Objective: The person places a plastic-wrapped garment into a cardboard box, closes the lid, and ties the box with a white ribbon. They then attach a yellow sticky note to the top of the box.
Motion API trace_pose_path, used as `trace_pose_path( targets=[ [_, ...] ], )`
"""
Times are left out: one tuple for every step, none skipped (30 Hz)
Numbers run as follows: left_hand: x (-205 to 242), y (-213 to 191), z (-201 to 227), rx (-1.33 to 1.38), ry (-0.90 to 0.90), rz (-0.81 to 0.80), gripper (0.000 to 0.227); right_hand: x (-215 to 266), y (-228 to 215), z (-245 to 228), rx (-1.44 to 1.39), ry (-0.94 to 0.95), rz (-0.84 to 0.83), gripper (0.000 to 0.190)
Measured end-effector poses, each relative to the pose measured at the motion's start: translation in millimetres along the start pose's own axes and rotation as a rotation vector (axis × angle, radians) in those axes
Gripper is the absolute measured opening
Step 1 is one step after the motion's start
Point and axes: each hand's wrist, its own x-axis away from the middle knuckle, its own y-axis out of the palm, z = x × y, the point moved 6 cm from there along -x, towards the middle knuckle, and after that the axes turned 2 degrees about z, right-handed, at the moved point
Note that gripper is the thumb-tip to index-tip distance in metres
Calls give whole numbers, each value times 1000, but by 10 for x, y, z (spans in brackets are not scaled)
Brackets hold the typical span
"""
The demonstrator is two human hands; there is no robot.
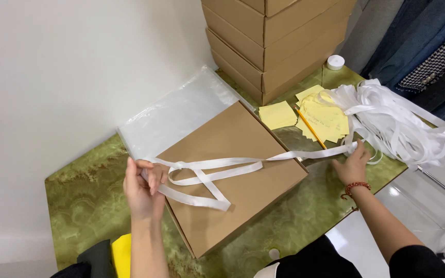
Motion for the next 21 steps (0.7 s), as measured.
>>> trace_pose_path(
  targets=[
    [30, 10, -33, -2, 0, 1, 52, -154, 111, 232, 0, 1, -2, 103],
    [59, 21, -82, -48, -21, 4, 47, -311, 225, 457, 92, -14, -8, 89],
    [85, 37, -139, -93, -45, 6, 42, -463, 331, 694, 185, -26, -14, 79],
    [116, 120, -147, -95, -47, 5, 42, -434, 367, 711, 185, -23, -14, 79],
    [147, 211, -171, -150, -64, -5, 33, -412, 443, 687, 212, -96, -89, 58],
    [178, 303, -194, -205, -80, -15, 31, -383, 520, 664, 238, -168, -164, 44],
    [212, 400, -205, -204, -82, -13, 31, -105, 348, 252, 240, -167, -165, 44],
    [251, 504, -237, -273, -111, -30, 34, 231, 219, -236, 112, -239, -265, 36],
    [296, 605, -278, -341, -142, -48, 39, 637, 34, -712, -17, -309, -362, 28],
    [320, 642, -339, -341, -146, -48, 39, 743, 22, -801, -15, -306, -362, 28],
    [354, 726, -414, -403, -150, -131, 42, 877, 12, -938, -86, -383, -398, 25],
    [392, 813, -491, -465, -153, -214, 46, 1012, -6, -1075, -158, -460, -432, 28],
    [434, 847, -594, -464, -156, -215, 46, 1142, -77, -1223, -156, -458, -431, 28],
    [490, 899, -731, -509, -206, -268, 46, 1317, -151, -1441, -213, -576, -470, 19],
    [551, 930, -857, -556, -257, -320, 48, 1512, -215, -1658, -273, -695, -509, 11],
    [592, 974, -909, -557, -259, -320, 48, 1635, -301, -1787, -274, -693, -510, 11],
    [651, 1037, -990, -620, -287, -370, 51, 1790, -378, -1939, -336, -732, -587, 16],
    [712, 1096, -1073, -684, -315, -420, 54, 1947, -459, -2090, -399, -770, -665, 22],
    [757, 1178, -1046, -684, -318, -420, 54, 1964, -557, -2087, -398, -767, -666, 22],
    [817, 1216, -1070, -852, -400, -425, 56, 2066, -619, -2113, -396, -854, -803, 25],
    [881, 1250, -1085, -1019, -482, -428, 57, 2171, -697, -2130, -393, -942, -942, 28]
  ],
)
